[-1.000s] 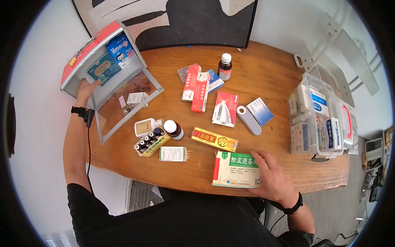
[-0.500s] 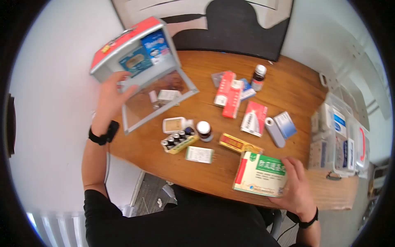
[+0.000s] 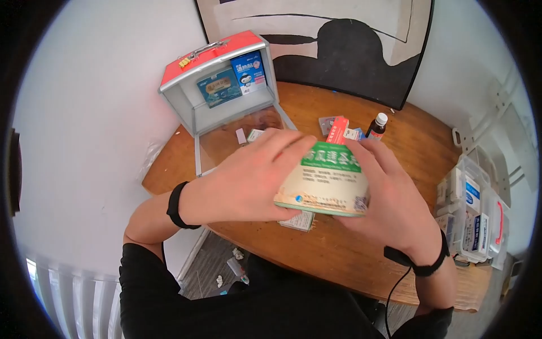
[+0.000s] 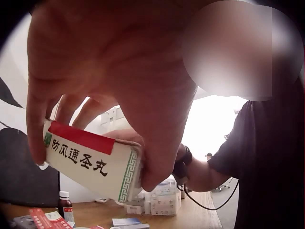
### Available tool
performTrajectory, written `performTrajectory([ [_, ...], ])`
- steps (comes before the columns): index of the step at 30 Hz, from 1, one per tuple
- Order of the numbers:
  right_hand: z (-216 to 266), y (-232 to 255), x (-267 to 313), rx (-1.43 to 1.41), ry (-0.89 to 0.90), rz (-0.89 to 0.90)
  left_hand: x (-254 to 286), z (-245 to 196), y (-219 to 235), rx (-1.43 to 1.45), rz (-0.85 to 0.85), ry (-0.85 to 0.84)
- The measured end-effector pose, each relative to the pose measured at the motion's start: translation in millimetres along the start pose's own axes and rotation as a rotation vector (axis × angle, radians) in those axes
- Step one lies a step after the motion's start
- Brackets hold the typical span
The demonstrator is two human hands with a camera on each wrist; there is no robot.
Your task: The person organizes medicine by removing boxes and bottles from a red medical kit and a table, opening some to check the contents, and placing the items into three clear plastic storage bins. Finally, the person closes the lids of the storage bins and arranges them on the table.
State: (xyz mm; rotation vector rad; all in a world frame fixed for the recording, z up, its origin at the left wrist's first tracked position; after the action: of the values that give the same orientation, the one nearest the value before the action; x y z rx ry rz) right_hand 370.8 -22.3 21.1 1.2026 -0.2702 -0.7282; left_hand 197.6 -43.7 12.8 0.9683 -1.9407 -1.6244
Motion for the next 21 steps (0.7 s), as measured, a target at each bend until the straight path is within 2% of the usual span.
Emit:
performTrajectory([
  [5,-1,7,-62,-0.070,0.146,-0.025,13,60,28,0.045,-0.134,0.035],
  [6,0,10,-72,-0.075,0.187,-0.062,18,82,34,0.095,-0.140,0.121],
  [7,-4,8,-84,-0.170,0.131,-0.035,24,106,38,0.144,-0.146,0.206],
  [8,-6,7,-91,-0.170,0.133,-0.039,28,126,39,0.140,-0.146,0.205],
  [10,-20,0,-104,-0.213,0.071,-0.062,43,189,39,0.100,-0.203,0.353],
  [11,-20,-1,-101,-0.096,0.129,-0.117,47,219,34,0.098,-0.202,0.353],
  [12,-21,-1,-94,-0.095,0.129,-0.119,53,253,30,0.059,-0.229,0.377],
  [14,-32,-6,-73,-0.178,-0.052,-0.046,54,304,28,0.025,-0.253,0.396],
  [16,-39,-9,-43,-0.184,-0.118,-0.081,48,352,16,0.046,-0.155,0.505],
  [17,-43,-11,-26,-0.191,-0.132,-0.096,42,368,12,0.006,-0.103,0.555],
  [21,-60,-22,47,-0.231,-0.339,-0.109,24,414,-11,-0.071,-0.038,0.580],
])
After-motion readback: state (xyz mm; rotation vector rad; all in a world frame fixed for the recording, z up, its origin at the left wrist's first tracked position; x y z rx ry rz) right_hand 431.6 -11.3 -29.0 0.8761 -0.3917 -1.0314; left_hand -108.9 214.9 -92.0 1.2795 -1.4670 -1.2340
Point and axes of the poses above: each hand's wrist, its own x-axis away from the middle knuckle, its own y-axis out of the back of the hand, z = x × y, the point moved 9 cm from there along -x, towards the middle knuckle, and after that the axes turned 14 degrees about z, right-handed, at the moved point
